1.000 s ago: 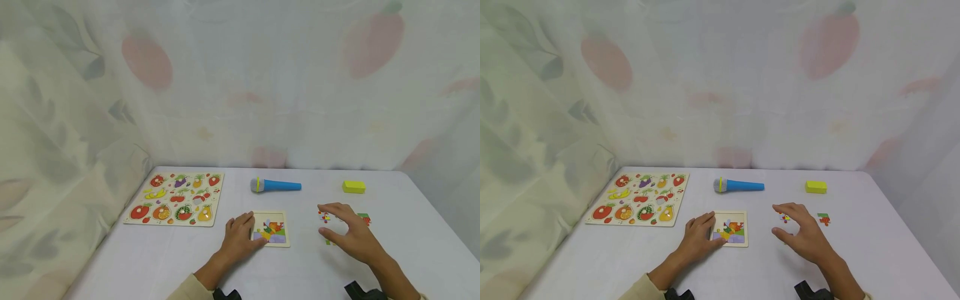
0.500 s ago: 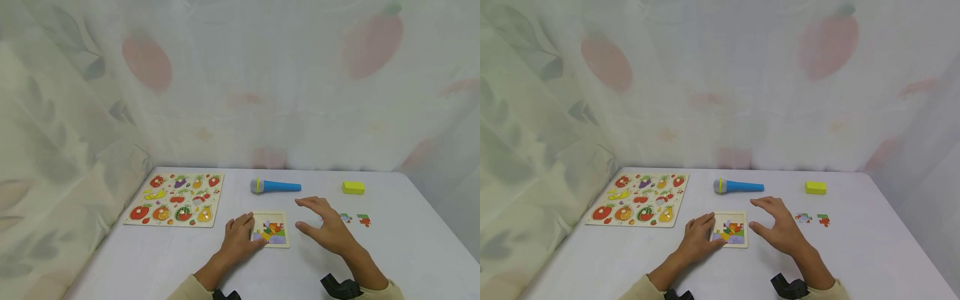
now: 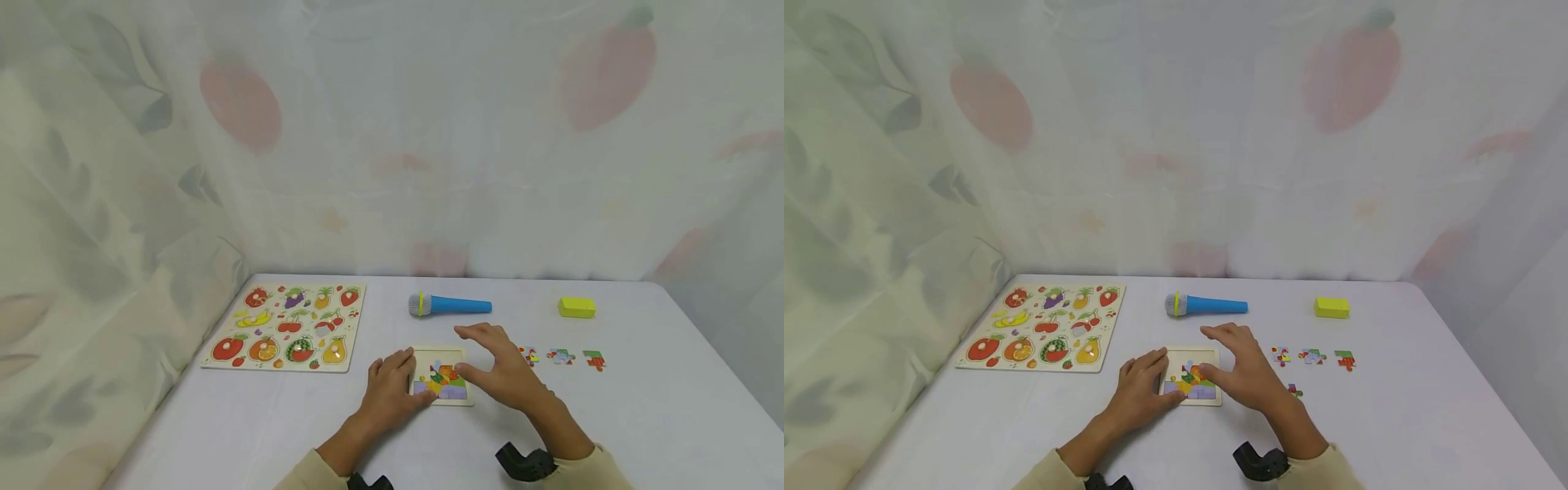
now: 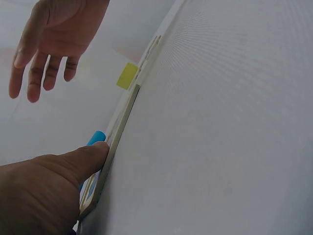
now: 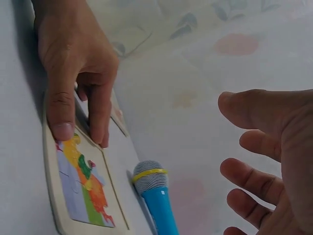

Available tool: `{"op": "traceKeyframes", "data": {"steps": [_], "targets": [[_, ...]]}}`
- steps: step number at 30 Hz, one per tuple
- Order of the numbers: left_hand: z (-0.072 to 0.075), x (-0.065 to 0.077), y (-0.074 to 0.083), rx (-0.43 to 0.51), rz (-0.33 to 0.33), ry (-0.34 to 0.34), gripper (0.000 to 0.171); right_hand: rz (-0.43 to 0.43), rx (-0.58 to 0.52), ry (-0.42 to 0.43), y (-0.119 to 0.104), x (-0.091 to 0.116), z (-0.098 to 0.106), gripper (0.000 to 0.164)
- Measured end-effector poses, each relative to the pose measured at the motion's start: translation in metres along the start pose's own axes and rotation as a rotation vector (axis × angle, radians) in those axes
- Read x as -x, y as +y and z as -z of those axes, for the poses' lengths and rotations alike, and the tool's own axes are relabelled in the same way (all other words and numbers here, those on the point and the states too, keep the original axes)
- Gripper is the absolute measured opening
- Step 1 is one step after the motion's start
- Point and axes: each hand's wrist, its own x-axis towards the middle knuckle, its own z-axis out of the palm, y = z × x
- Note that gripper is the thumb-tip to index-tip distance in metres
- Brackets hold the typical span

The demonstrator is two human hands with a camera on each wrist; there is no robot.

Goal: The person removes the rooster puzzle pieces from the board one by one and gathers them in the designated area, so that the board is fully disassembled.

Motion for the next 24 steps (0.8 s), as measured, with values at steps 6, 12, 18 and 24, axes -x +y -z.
{"op": "traceKeyframes", "data": {"steps": [6,12,18,24], "targets": [[-0.001,0.000,-0.001,-0.004,-0.007,0.007,0.078,-0.011,-0.016,-0.024,0.008,-0.003,-0.014,0.055],[-0.001,0.000,-0.001,-0.008,-0.008,0.010,0.078,-0.041,-0.017,-0.048,0.016,-0.005,-0.026,0.056],[-0.001,-0.001,-0.001,0.003,0.004,-0.002,0.080,-0.080,-0.025,-0.055,0.024,-0.003,-0.036,0.054],[-0.002,-0.001,-0.001,-0.008,0.006,-0.004,0.081,-0.079,-0.026,-0.067,0.030,-0.002,-0.043,0.054]]}}
